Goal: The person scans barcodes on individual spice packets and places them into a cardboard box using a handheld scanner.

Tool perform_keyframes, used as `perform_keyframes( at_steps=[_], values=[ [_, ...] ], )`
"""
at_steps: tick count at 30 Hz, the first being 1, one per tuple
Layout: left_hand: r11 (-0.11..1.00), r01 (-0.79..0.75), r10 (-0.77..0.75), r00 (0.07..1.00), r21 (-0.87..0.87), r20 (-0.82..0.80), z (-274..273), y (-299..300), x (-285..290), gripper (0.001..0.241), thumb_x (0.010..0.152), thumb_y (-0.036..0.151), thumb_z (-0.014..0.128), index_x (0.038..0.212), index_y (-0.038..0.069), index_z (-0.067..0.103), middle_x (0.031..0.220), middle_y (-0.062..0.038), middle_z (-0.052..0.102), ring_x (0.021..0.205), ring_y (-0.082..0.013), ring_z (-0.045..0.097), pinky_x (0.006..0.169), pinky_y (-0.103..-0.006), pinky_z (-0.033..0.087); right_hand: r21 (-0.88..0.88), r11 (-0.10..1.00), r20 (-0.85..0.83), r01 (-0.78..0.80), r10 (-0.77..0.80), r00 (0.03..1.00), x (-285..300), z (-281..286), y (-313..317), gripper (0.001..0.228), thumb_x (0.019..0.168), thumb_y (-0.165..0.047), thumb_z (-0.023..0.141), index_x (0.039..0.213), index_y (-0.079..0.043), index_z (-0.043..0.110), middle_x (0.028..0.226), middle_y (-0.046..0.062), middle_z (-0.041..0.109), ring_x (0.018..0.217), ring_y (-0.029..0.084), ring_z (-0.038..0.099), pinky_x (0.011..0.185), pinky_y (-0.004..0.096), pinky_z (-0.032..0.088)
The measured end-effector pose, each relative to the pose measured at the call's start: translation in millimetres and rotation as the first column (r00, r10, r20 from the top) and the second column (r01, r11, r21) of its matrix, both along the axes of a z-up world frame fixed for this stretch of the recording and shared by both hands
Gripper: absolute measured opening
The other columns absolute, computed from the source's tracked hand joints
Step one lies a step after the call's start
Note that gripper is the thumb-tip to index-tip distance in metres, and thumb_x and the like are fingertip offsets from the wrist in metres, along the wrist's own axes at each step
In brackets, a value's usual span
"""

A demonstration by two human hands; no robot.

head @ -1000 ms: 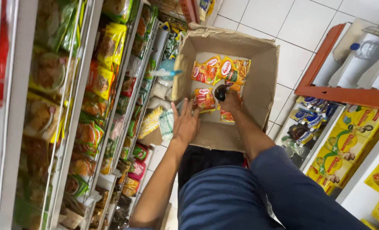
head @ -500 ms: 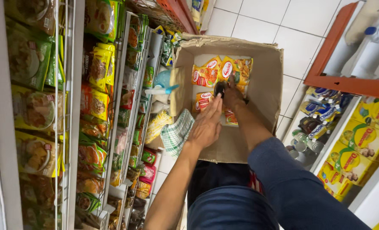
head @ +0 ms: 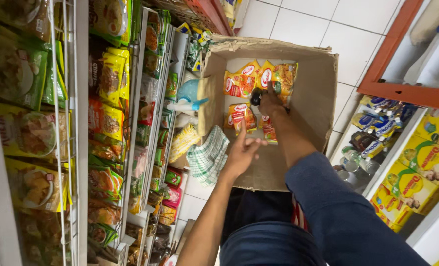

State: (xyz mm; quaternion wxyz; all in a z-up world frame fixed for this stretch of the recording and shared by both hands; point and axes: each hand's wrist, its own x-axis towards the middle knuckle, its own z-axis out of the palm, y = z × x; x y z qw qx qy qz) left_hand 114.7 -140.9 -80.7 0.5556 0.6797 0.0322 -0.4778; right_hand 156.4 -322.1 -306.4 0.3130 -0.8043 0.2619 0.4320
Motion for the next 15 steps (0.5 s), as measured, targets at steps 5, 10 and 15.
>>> perform_keyframes(
  at_steps=[5,10,15],
  values=[
    [0.979,-0.191,0.174,0.965,-0.072,-0.196,-14.4,15.0,-4.0,0.078,0.101,0.060,0.039,0.167,0.025,0.017,0.160,-0.009,0.044,0.147,-0.0226,0.040,0.112,-0.0479,0.040,-0.010,0.990,0.242,0.137,-0.131,0.961,-10.2,-2.2,-5.9,0.059,0.085,-0.027,0.079,0.137,-0.009,0.057,0.156,0.012,0.034,0.139,0.032,0.044,0.113,0.041,0.040],
    [0.771,-0.575,0.363,0.749,-0.272,-0.554,-16.2,24.0,-4.2,0.086,0.091,0.081,0.017,0.165,0.035,0.016,0.172,-0.008,0.024,0.160,-0.0272,0.013,0.121,-0.0625,0.009,0.295,0.718,0.300,0.631,-0.696,0.652,-36.3,29.1,-5.0,0.031,0.084,-0.030,0.081,0.104,-0.007,0.076,0.090,0.008,0.076,0.087,0.024,0.072,0.079,0.040,0.056],
    [0.930,-0.343,0.352,0.935,-0.133,0.048,-23.0,21.4,-6.4,0.089,0.091,0.049,0.058,0.164,0.017,0.019,0.167,-0.013,0.031,0.153,-0.0258,0.028,0.120,-0.0489,0.026,0.698,0.287,-0.053,0.656,-0.893,0.447,-82.0,123.1,-9.7,0.029,0.089,-0.022,0.080,0.105,-0.003,0.065,0.076,0.004,0.065,0.063,0.017,0.061,0.057,0.037,0.048]
  ],
)
